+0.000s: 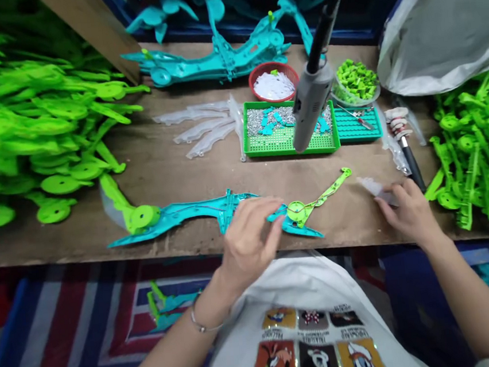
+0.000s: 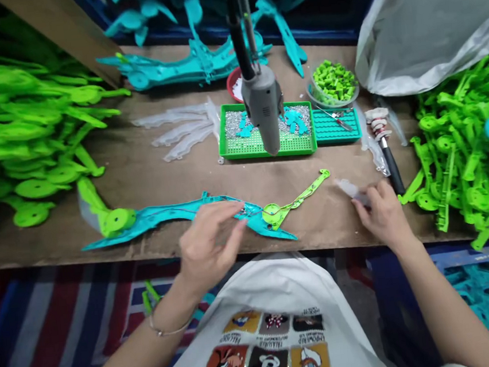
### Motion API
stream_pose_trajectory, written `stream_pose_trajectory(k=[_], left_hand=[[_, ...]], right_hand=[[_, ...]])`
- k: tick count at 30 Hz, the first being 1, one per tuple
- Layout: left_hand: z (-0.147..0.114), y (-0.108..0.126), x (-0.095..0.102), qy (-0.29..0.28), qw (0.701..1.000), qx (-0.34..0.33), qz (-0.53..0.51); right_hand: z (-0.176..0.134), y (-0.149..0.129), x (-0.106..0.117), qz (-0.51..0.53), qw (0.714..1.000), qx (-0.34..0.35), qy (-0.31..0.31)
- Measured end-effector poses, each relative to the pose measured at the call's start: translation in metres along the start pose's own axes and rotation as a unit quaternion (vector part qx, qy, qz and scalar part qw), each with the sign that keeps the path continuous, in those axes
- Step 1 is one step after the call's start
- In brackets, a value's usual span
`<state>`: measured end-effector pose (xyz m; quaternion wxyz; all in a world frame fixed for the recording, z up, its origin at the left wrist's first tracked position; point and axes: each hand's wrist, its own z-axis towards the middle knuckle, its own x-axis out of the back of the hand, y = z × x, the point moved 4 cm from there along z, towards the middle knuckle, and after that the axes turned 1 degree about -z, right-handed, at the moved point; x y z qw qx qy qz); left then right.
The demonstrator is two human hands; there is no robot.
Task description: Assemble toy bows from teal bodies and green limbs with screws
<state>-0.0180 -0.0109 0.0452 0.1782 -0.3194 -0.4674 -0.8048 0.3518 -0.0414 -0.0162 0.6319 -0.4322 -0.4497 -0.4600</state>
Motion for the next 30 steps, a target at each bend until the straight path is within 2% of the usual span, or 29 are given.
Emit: stream_pose_trajectory(k=[3,5,6,7,8,9,10,11,12,14,15,17,19,22,23,25,30], left_hand=[[-0.010,0.014,-0.038,-0.112,0.985,0.046,-0.124],[-0.012,0.022,-0.063,-0.201,0.952,0.090,-0.212],[-0.013,0.024,-0.073,-0.230,0.933,0.117,-0.249],[-0.015,0.025,-0.080,-0.246,0.916,0.149,-0.281],[-0.016,0.025,-0.085,-0.246,0.900,0.182,-0.309],[-0.018,0.023,-0.089,-0.234,0.888,0.216,-0.331],[-0.020,0.022,-0.091,-0.217,0.880,0.242,-0.348],[-0.022,0.021,-0.092,-0.204,0.875,0.255,-0.357],[-0.024,0.022,-0.093,-0.201,0.875,0.255,-0.359],[-0.028,0.024,-0.094,-0.223,0.882,0.234,-0.344],[-0.029,0.025,-0.093,-0.237,0.887,0.218,-0.332],[-0.031,0.022,-0.084,-0.226,0.902,0.188,-0.317],[-0.030,0.013,-0.068,-0.137,0.918,0.171,-0.330],[-0.030,-0.005,-0.042,0.026,0.916,0.156,-0.368],[-0.030,-0.009,-0.036,0.055,0.914,0.148,-0.374],[-0.032,-0.013,-0.033,0.069,0.915,0.130,-0.376],[-0.038,-0.013,-0.044,0.030,0.925,0.117,-0.362]], right_hand=[[0.005,-0.064,0.017,0.016,0.985,0.167,-0.036],[0.004,-0.101,0.025,0.024,0.964,0.259,-0.051],[0.004,-0.113,0.028,0.034,0.962,0.271,-0.033],[0.003,-0.120,0.031,0.051,0.968,0.247,0.003],[0.003,-0.121,0.033,0.080,0.978,0.185,0.050],[0.002,-0.118,0.033,0.128,0.983,0.093,0.095],[-0.001,-0.111,0.029,0.200,0.973,-0.010,0.115],[-0.004,-0.106,0.021,0.291,0.946,-0.106,0.099],[-0.008,-0.102,0.010,0.391,0.901,-0.182,0.051],[-0.013,-0.104,-0.011,0.558,0.783,-0.265,-0.073],[-0.014,-0.105,-0.017,0.606,0.733,-0.288,-0.113],[-0.009,-0.097,-0.023,0.649,0.670,-0.339,-0.124],[0.001,-0.086,-0.026,0.666,0.633,-0.379,-0.109],[0.016,-0.077,-0.035,0.686,0.584,-0.414,-0.129],[0.019,-0.077,-0.039,0.691,0.572,-0.419,-0.142],[0.025,-0.082,-0.048,0.696,0.558,-0.421,-0.161],[0.028,-0.093,-0.060,0.691,0.564,-0.418,-0.173]])
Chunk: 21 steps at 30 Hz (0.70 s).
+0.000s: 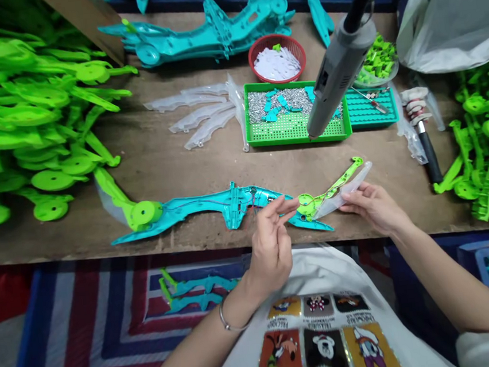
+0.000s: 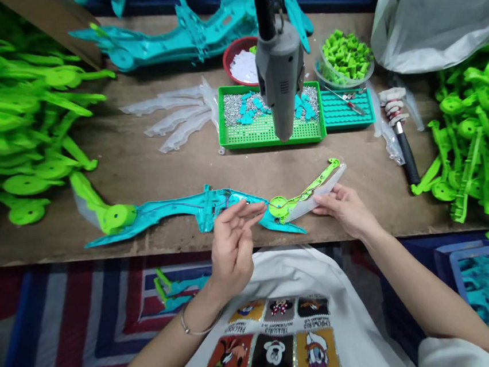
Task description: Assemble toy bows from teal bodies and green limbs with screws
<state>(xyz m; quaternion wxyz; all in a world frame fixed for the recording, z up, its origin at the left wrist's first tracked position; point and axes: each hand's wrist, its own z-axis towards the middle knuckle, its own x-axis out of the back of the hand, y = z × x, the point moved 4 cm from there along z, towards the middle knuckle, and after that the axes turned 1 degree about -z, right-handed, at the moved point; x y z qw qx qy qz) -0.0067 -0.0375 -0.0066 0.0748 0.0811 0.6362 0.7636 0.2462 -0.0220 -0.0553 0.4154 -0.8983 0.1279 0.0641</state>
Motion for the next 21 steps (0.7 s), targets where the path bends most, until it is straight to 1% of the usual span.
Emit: stream_pose_trajectory(k=[4,5,7,9,11,13,15,16,18,21], left_hand=[[0.008,-0.007,-0.012,-0.030,0.998,0.011,0.046],[0.013,-0.009,-0.016,-0.048,0.996,0.006,0.071],[0.024,-0.012,-0.027,-0.103,0.984,-0.020,0.142],[0.034,-0.016,-0.040,-0.165,0.957,-0.056,0.232],[0.040,-0.022,-0.051,-0.219,0.916,-0.084,0.325],[0.042,-0.028,-0.059,-0.259,0.872,-0.102,0.402],[0.042,-0.033,-0.064,-0.284,0.836,-0.110,0.456],[0.041,-0.035,-0.065,-0.289,0.823,-0.113,0.475],[0.041,-0.037,-0.066,-0.290,0.808,-0.117,0.499],[0.040,-0.041,-0.066,-0.284,0.802,-0.121,0.511]], right_hand=[[0.002,0.000,-0.001,-0.010,1.000,-0.002,0.010],[0.003,0.000,-0.001,-0.014,1.000,-0.004,0.013],[0.005,0.000,-0.001,-0.028,0.999,-0.006,0.017],[0.007,0.000,0.000,-0.047,0.999,-0.011,0.020],[0.010,0.000,0.001,-0.069,0.997,-0.020,0.026],[0.012,0.000,0.001,-0.092,0.995,-0.031,0.028],[0.015,-0.002,0.002,-0.121,0.991,-0.043,0.028],[0.016,-0.004,0.003,-0.139,0.989,-0.051,0.027],[0.020,-0.009,0.007,-0.181,0.981,-0.070,0.017],[0.028,-0.022,0.019,-0.214,0.973,-0.091,0.006]])
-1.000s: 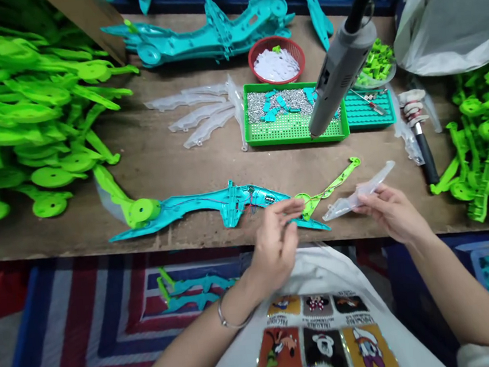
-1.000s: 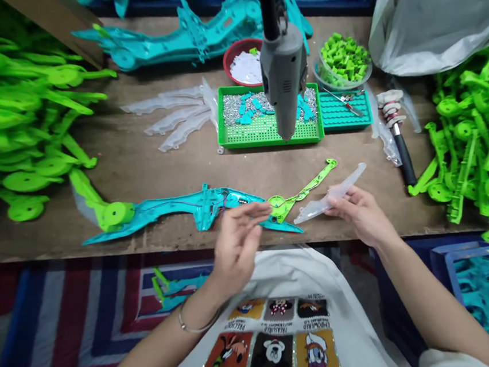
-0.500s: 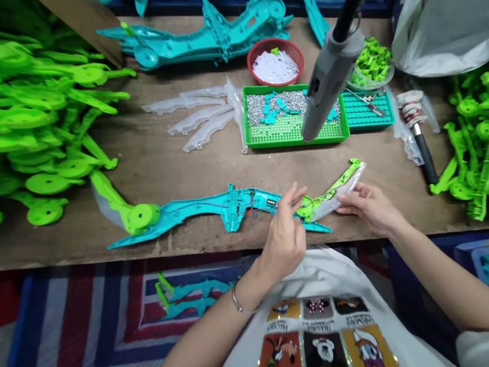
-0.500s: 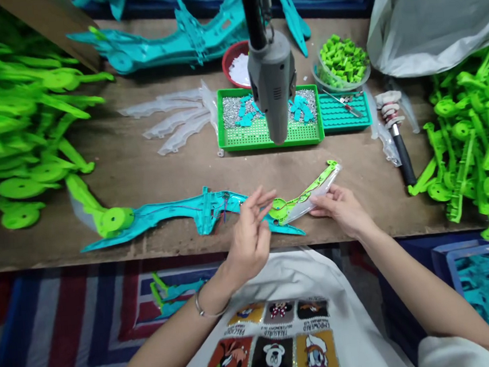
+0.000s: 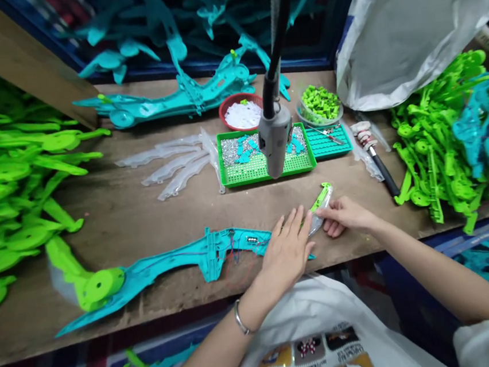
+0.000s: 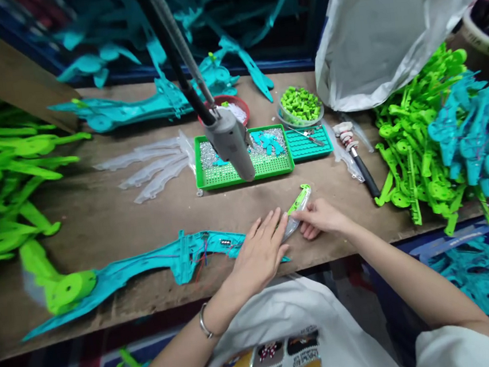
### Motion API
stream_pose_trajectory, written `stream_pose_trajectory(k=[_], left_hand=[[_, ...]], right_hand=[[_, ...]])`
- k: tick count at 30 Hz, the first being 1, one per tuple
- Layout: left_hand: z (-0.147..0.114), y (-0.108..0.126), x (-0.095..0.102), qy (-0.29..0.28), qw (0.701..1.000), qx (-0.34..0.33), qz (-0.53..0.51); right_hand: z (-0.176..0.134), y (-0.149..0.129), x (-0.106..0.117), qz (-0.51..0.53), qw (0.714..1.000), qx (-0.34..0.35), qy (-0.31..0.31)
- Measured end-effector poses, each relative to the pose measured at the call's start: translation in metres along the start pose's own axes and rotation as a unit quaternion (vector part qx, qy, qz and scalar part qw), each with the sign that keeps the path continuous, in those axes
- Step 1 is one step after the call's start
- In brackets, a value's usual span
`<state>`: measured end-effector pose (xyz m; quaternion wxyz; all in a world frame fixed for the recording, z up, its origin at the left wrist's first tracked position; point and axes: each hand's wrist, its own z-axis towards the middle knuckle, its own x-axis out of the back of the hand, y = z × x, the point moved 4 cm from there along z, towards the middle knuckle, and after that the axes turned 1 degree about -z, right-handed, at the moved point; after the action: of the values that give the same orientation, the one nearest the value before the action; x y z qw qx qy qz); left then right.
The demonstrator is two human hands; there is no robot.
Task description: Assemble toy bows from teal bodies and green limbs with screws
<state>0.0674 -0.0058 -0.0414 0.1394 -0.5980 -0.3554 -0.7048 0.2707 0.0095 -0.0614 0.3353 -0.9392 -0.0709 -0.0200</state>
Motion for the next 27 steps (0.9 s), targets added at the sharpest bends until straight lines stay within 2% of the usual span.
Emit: stream_pose_trajectory(k=[4,7,14,19,23,25,27], left_hand=[[0.001,-0.001,-0.004,0.020,1.000,0.001,0.006],[0.001,-0.001,-0.006,0.030,0.999,0.000,0.015],[0.000,-0.003,-0.013,0.062,0.997,-0.004,0.047],[0.000,-0.005,-0.017,0.080,0.993,-0.030,0.083],[0.000,-0.005,-0.013,0.084,0.991,-0.042,0.094],[0.001,-0.004,-0.007,0.082,0.991,-0.034,0.102],[0.000,-0.002,0.001,0.090,0.990,-0.022,0.108]], right_hand=[[0.009,-0.015,0.030,0.018,0.999,0.009,0.028],[0.016,-0.023,0.041,0.013,1.000,0.010,0.022],[0.028,-0.030,0.043,-0.056,0.998,-0.008,0.012],[0.024,-0.028,0.041,-0.127,0.991,0.023,0.039],[0.005,-0.039,0.061,-0.211,0.970,0.073,0.100],[-0.006,-0.054,0.084,-0.264,0.945,0.104,0.161],[-0.015,-0.073,0.109,-0.321,0.908,0.128,0.238]])
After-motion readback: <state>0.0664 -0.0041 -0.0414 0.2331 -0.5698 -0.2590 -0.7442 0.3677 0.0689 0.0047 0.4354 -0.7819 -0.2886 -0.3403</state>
